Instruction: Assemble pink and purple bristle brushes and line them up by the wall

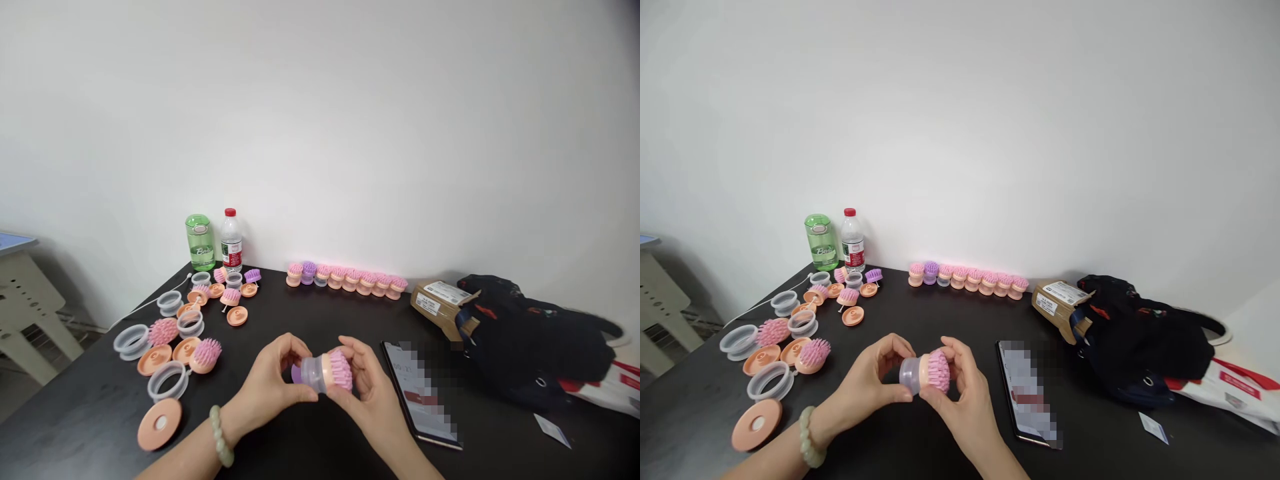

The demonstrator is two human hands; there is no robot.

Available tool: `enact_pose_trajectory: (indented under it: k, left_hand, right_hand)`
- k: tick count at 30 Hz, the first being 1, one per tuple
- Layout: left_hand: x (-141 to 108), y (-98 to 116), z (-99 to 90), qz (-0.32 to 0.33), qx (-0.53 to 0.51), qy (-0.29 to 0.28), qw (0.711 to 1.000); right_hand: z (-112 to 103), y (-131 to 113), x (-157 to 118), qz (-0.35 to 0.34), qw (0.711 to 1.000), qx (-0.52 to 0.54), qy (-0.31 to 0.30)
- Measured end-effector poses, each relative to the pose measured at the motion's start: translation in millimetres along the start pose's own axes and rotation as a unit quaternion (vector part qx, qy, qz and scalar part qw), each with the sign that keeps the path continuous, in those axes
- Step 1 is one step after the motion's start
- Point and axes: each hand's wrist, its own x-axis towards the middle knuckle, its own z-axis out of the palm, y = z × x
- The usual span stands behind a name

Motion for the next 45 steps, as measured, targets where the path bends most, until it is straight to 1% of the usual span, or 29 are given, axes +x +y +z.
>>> enact_pose_trajectory:
  k: [2, 4, 6, 8, 11, 12, 14, 15, 17, 18, 19, 20, 22, 25, 28, 30, 31, 33, 35, 37, 38, 40, 42, 43, 45]
  left_hand:
    - [-2.8, -2.5, 1.2, 0.073, 0.127, 0.015, 0.989]
    - [-6.1, -3.8, 2.8, 0.110, 0.216, 0.018, 0.970]
    - [-8.6, -3.7, 4.1, 0.120, 0.257, 0.018, 0.959]
    - [-9.7, -2.6, 5.2, 0.130, 0.281, 0.003, 0.951]
    - [-9.5, -0.9, 7.3, 0.142, 0.313, -0.023, 0.939]
    - [-9.0, -0.4, 7.8, 0.138, 0.312, -0.024, 0.940]
    - [-6.9, 0.9, 7.3, 0.117, 0.277, -0.011, 0.954]
    - [-5.2, 1.9, 5.8, 0.099, 0.238, 0.003, 0.966]
    - [-0.9, 4.6, 0.4, 0.045, 0.115, 0.033, 0.992]
    - [1.7, 6.2, -3.3, 0.015, 0.036, 0.043, 0.998]
    - [4.2, 7.5, -7.3, -0.009, -0.048, 0.044, 0.998]
    - [6.5, 8.5, -11.3, -0.025, -0.123, 0.046, 0.991]
    - [9.8, 8.8, -17.8, -0.040, -0.222, 0.061, 0.972]
    - [11.4, 5.4, -22.5, -0.057, -0.278, 0.097, 0.954]
    - [11.3, 1.0, -23.3, -0.080, -0.316, 0.103, 0.940]
    - [11.9, 0.3, -23.9, -0.083, -0.328, 0.110, 0.934]
    - [12.6, 0.9, -24.8, -0.079, -0.329, 0.122, 0.933]
    - [14.6, 4.3, -28.7, -0.054, -0.322, 0.169, 0.930]
    - [16.9, 10.1, -36.1, -0.009, -0.309, 0.238, 0.921]
    - [18.6, 17.1, -46.6, 0.046, -0.296, 0.311, 0.902]
    - [18.9, 20.7, -52.5, 0.075, -0.289, 0.345, 0.890]
    - [19.0, 26.4, -64.2, 0.122, -0.272, 0.407, 0.863]
    - [18.7, 29.4, -73.7, 0.150, -0.251, 0.458, 0.840]
    - [18.6, 29.6, -77.1, 0.156, -0.243, 0.474, 0.832]
    - [19.2, 27.8, -81.0, 0.155, -0.237, 0.486, 0.827]
  right_hand:
    - [-0.1, 4.0, 0.6, 0.006, 1.000, -0.007, 0.004]
    - [0.1, 9.4, 0.2, 0.016, 1.000, -0.019, 0.012]
    - [0.2, 15.4, -0.9, 0.030, 0.999, -0.036, 0.019]
    - [0.2, 21.2, -2.4, 0.036, 0.997, -0.060, 0.017]
    - [-0.4, 27.3, -4.8, 0.017, 0.995, -0.095, 0.000]
    - [-0.8, 27.8, -5.4, 0.009, 0.995, -0.099, -0.009]
    - [-2.0, 26.0, -5.2, -0.008, 0.997, -0.080, -0.021]
    - [-2.8, 24.0, -4.4, -0.017, 0.998, -0.059, -0.024]
    - [-4.7, 19.3, -1.2, -0.031, 0.999, -0.014, -0.020]
    - [-5.6, 17.5, 0.9, -0.034, 0.999, -0.002, -0.011]
    - [-6.4, 16.6, 3.2, -0.032, 0.999, -0.002, 0.000]
    - [-7.0, 16.8, 5.6, -0.026, 1.000, -0.014, 0.010]
    - [-6.9, 20.6, 9.6, -0.012, 0.998, -0.064, 0.019]
    - [-2.4, 31.0, 12.3, -0.007, 0.990, -0.143, -0.008]
    - [5.5, 39.7, 9.6, -0.023, 0.980, -0.197, -0.032]
    - [9.8, 42.5, 6.6, -0.043, 0.974, -0.220, -0.044]
    - [11.2, 43.0, 5.7, -0.054, 0.971, -0.229, -0.049]
    - [12.2, 41.9, 7.6, -0.074, 0.966, -0.241, -0.054]
    - [13.0, 37.6, 16.0, -0.089, 0.963, -0.251, -0.053]
    - [17.6, 30.0, 31.2, -0.099, 0.958, -0.261, -0.065]
    - [22.6, 25.3, 40.6, -0.104, 0.954, -0.268, -0.081]
    - [39.6, 15.3, 61.4, -0.104, 0.942, -0.288, -0.135]
    - [66.2, 7.1, 82.5, -0.103, 0.919, -0.323, -0.203]
    - [82.4, 4.4, 92.6, -0.106, 0.913, -0.328, -0.220]
    - [117.4, 1.7, 110.5, -0.109, 0.905, -0.335, -0.240]
